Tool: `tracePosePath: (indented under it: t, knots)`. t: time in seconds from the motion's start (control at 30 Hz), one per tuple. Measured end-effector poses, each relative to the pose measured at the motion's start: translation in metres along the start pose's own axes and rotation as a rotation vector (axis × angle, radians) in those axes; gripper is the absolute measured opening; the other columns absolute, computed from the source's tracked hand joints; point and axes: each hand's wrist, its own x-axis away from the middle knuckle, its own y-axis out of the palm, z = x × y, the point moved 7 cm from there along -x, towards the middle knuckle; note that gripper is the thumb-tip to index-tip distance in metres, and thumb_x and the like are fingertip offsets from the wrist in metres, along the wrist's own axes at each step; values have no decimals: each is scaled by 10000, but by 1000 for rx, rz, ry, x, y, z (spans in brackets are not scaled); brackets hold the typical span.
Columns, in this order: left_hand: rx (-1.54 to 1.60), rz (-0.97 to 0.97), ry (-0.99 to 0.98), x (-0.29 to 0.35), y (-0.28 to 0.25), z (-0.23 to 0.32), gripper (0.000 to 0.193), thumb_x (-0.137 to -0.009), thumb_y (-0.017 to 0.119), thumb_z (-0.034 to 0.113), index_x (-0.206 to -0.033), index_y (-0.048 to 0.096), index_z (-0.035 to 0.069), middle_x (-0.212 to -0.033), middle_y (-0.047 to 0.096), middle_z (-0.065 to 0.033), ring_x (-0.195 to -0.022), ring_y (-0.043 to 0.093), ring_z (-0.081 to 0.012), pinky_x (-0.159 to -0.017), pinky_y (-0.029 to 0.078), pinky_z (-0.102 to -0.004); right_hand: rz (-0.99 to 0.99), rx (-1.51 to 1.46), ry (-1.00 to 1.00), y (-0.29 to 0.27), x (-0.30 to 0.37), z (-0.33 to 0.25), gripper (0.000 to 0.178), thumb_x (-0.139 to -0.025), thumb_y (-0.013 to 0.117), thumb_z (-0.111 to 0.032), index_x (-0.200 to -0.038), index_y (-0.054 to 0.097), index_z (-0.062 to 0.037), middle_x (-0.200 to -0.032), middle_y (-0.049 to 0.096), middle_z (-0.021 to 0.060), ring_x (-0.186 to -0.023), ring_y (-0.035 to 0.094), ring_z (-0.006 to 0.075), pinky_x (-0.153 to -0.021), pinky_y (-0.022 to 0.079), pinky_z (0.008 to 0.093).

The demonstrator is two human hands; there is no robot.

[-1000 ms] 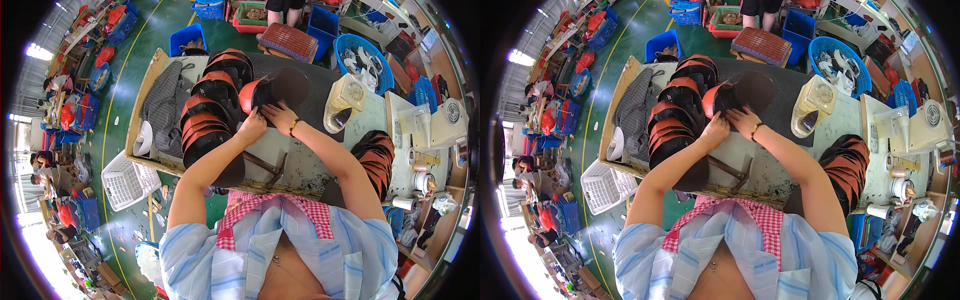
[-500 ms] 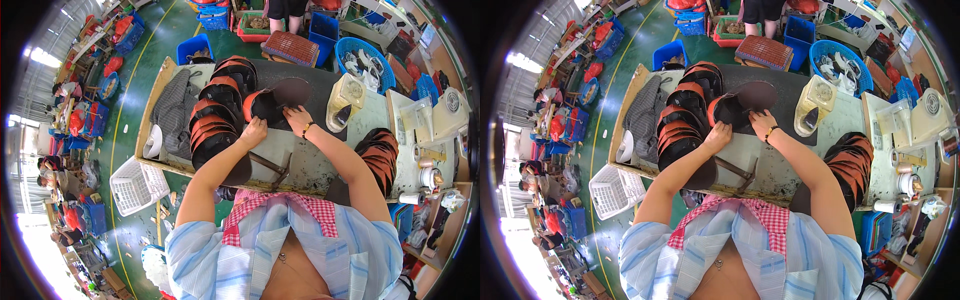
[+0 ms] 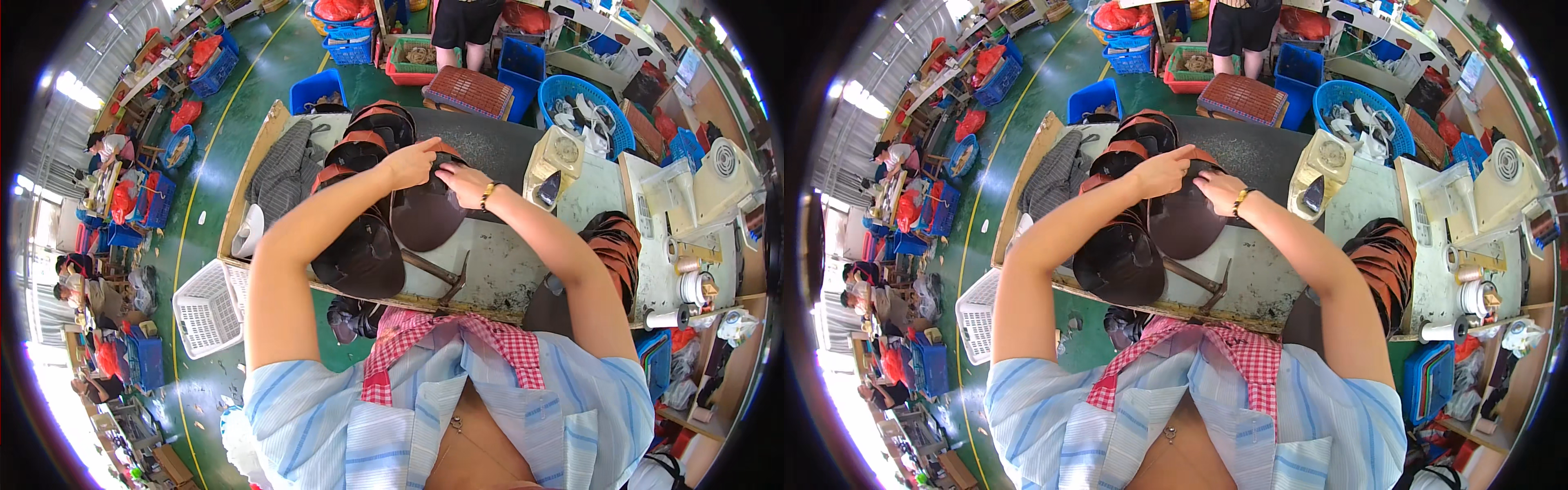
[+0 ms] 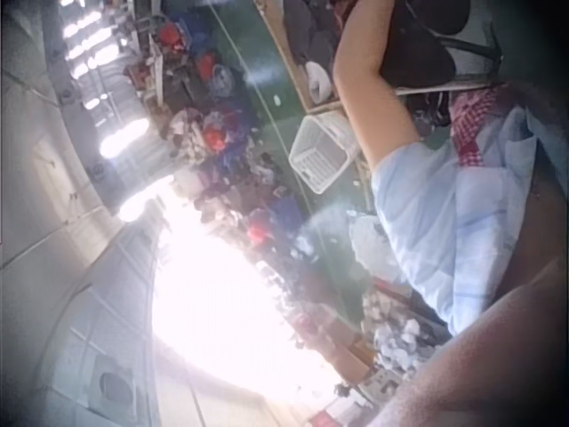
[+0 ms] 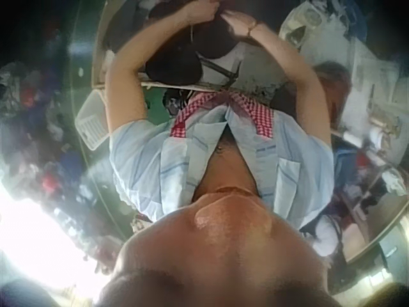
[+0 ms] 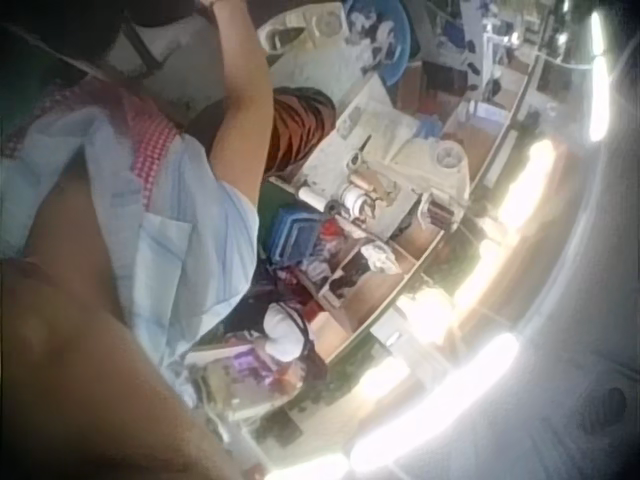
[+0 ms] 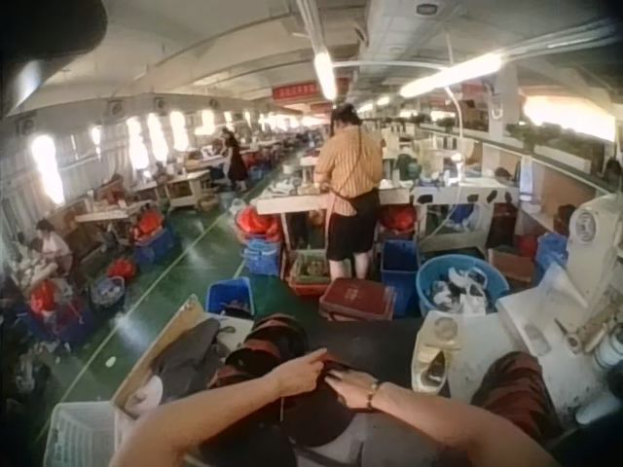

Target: Apply glue or cement to shoe components using a brush and organize the pieces.

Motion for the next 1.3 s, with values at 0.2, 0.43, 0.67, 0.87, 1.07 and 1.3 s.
tracePosePath:
  t: [0.2,0.43,0.67,0.87,1.07,1.3]
  knots:
    - [169,94,-466,-39,39,85,348,-824,508,219,-1098,627,40,-1139,605,-135,-1168,498,-310,-1081,253,-478,8,-60,81,43,-12,27,627,-670,602,-1,-1278,452,-17,-1303,446,202,-1103,520,383,-940,451,408]
    - [811,444,-748,-25,60,67,414,-798,573,146,-1185,483,28,-1159,577,-185,-1142,528,-296,-1006,370,-390,-7,-104,265,43,3,92,366,-618,703,-65,-970,618,-8,-1065,597,186,-999,585,319,-864,479,388]
    - [982,426,-1092,-37,79,59,394,-798,654,187,-1162,534,96,-1011,620,-178,-1005,572,-361,-932,379,-477,195,-472,89,48,46,74,120,-650,673,-45,-727,582,-36,-1008,624,138,-976,592,311,-827,476,387]
    - [867,560,-816,-53,55,74,229,-716,593,53,-934,583,123,-997,638,-62,-931,599,-240,-955,310,-606,328,-943,211,47,60,99,339,-630,558,16,-967,565,-19,-1228,549,172,-1151,525,314,-951,426,352]
    - [766,602,-710,-41,66,94,196,-746,584,55,-940,573,79,-968,660,-58,-971,617,-197,-1040,257,-592,-267,129,-30,66,70,37,1069,-639,730,-433,-1467,158,-73,-1521,132,189,-1420,115,303,-1142,113,457]
    - [857,580,-594,-21,25,73,237,-758,601,117,-994,587,108,-972,653,-77,-987,614,-235,-1011,328,-516,-334,182,-15,60,71,24,1102,-593,731,-596,-1476,196,-210,-1513,103,226,-1398,43,423,-1090,62,620]
